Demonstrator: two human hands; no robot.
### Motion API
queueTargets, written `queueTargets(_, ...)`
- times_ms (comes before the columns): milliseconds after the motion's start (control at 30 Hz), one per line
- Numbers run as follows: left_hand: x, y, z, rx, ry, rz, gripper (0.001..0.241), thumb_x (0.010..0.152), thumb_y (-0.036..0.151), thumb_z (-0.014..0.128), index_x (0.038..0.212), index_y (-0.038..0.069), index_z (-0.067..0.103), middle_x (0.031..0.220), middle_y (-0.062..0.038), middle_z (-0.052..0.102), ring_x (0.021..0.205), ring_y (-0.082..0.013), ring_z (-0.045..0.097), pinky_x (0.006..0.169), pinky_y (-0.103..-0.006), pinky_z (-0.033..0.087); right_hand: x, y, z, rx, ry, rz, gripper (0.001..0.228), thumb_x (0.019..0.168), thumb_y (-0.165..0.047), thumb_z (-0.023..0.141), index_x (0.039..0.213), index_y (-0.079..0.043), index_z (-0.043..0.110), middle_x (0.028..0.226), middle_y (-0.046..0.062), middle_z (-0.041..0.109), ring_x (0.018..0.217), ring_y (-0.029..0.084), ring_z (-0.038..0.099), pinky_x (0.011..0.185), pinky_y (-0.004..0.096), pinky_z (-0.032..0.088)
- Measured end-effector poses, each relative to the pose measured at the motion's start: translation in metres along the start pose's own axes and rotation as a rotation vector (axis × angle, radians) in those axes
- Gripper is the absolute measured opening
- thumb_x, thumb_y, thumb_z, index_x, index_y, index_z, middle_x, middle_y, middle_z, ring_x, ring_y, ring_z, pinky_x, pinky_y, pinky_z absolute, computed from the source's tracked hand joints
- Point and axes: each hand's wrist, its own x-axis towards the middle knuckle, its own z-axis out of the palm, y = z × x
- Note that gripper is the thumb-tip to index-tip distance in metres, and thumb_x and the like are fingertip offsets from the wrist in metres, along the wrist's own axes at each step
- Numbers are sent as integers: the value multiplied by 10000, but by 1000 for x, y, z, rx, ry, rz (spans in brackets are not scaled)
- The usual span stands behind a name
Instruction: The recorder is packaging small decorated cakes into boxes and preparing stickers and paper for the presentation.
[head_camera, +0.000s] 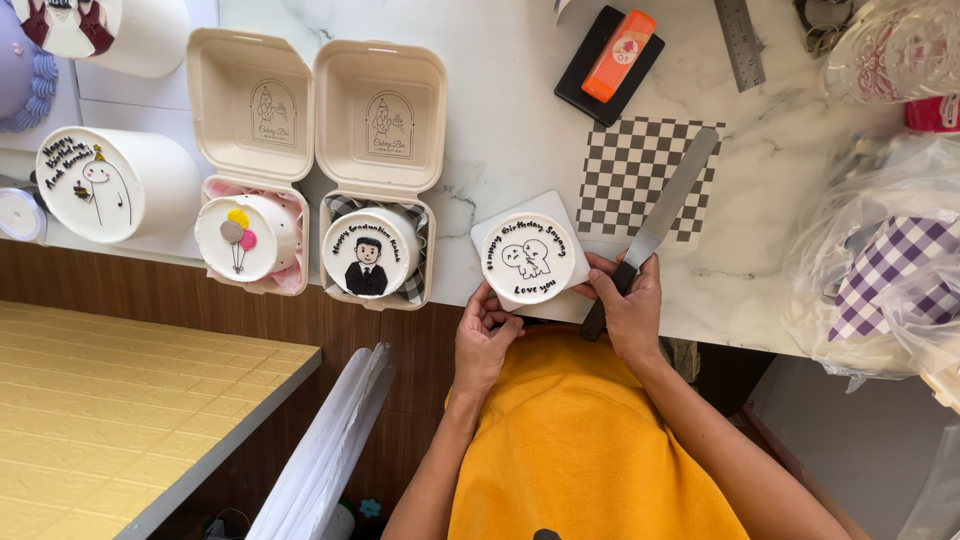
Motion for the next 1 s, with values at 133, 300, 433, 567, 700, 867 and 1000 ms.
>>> queueTargets(133,-1,-4,4,-36,56,39,614,938,-14,679,1500,-44,431,1087,-112,653,884,-145,680,796,-295,626,2,29,-17,-53,4,-100,277,1045,43,601,1213,-24,391,1115,146,631,1017,191,670,859,353,660)
queueTargets(300,-1,-6,12,-125,162,57,504,961,13,652,1437,-71,510,1075,-109,671,879,-134,698,773,-298,633,0,-3,-19,-133,28,-90,255,1031,3,546,1198,-50,362,1072,138,683,882,168,722,673,289,623)
queueTargets(433,0,-3,17,-29,254,48,439,950,2,652,1369,-84,552,1006,-104,701,841,-141,726,737,-298,648,15,-3,-45,-298,93,-294,253,1061,30,550,1231,-30,373,1185,146,696,857,109,638,587,248,522)
queueTargets(567,-8,1,22,66,268,72,439,928,-21,679,1352,-74,577,954,-77,702,809,-124,724,727,-268,633,39,-21,-67,-380,101,-345,242,1060,10,556,1203,-26,363,1254,141,731,779,86,632,581,232,513)
queueTargets(700,-9,17,25,278,315,94,455,863,-37,733,1308,-54,639,908,-52,732,783,-87,700,695,-231,587,51,-24,-84,-452,77,-412,205,1057,15,563,1181,-18,403,1261,152,744,786,64,618,597,227,491)
queueTargets(867,-5,19,17,307,299,94,441,855,-27,728,1290,-42,662,889,-41,735,771,-78,692,688,-226,594,42,-29,-81,-458,113,-392,198,1047,-4,580,1173,-34,431,1165,85,735,708,56,576,570,228,477)
queueTargets(1000,-6,10,7,452,301,111,389,862,28,735,1246,-25,710,870,-31,756,756,-80,684,687,-237,579,13,-27,-75,-411,78,-322,205,1040,-19,615,1211,-10,504,942,23,652,709,67,610,576,236,511)
